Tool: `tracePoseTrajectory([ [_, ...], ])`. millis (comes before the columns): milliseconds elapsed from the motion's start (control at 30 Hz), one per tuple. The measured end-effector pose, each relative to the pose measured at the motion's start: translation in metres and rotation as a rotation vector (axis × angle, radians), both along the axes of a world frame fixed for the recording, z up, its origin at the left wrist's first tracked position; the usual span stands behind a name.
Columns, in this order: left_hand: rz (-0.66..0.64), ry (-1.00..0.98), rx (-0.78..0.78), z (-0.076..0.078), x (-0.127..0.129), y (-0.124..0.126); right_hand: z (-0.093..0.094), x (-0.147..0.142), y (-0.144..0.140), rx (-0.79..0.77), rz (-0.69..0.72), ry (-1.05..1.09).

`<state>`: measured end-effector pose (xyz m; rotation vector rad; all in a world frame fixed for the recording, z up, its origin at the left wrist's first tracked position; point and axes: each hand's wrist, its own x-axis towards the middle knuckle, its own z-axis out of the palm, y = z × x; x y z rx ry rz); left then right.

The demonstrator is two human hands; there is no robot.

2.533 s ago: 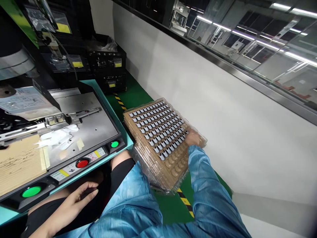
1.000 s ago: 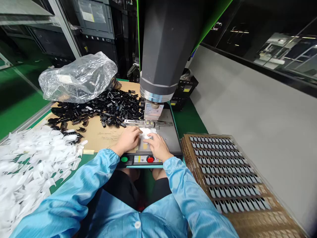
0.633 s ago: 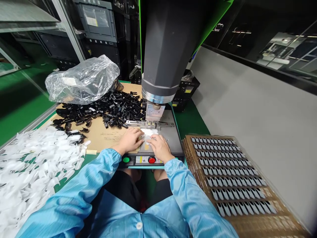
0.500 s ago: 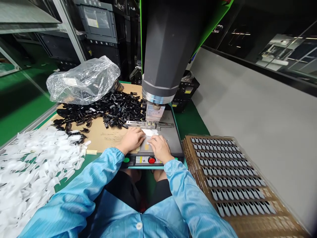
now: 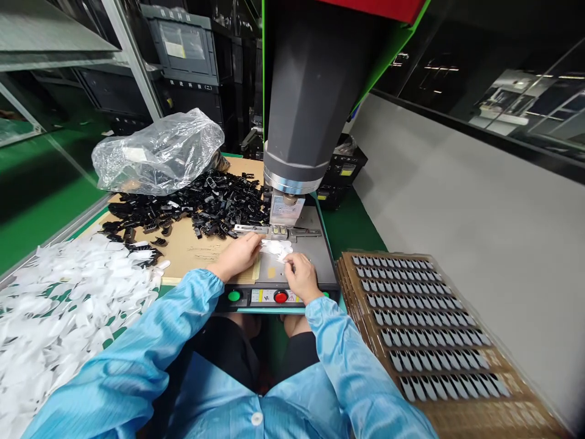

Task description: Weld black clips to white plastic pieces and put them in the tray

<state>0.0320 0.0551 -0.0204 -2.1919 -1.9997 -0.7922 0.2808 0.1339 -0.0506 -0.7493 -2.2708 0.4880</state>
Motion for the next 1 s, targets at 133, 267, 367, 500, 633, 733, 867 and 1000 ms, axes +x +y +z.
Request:
tracePoseTrajectory([
  [133, -0.094, -0.059, 0.077, 0.005, -0.004, 0.001, -0.001, -0.001, 0.01, -0.077, -0.154, 0.135],
  [267, -0.083, -0.071, 0.208, 0.003, 0.0, 0.019, 0.011, -0.011, 0.032, -0.011, -0.159, 0.145],
  [367, -0.1, -0.148, 0.254, -0.003, 0.009, 0.041, 0.019, -0.026, 0.049, 0.06, -0.194, 0.086],
  [500, -0.08, -0.136, 0.184, -0.008, 0.021, 0.063, 0.02, -0.044, 0.061, 0.144, -0.168, -0.022],
  [633, -0.067, -0.063, 0.128, -0.008, 0.026, 0.063, 0.02, -0.047, 0.054, 0.191, -0.095, -0.213],
  [733, -0.052, -0.031, 0.094, -0.007, 0.027, 0.058, 0.024, -0.046, 0.048, 0.196, -0.103, -0.332],
  [867, -0.028, -0.03, 0.049, -0.002, 0.034, 0.053, 0.03, -0.048, 0.048, 0.222, -0.094, -0.36],
  [1000, -0.034, -0.01, 0.024, 0.009, 0.024, 0.046, 0.029, -0.045, 0.047, 0.228, -0.106, -0.319],
])
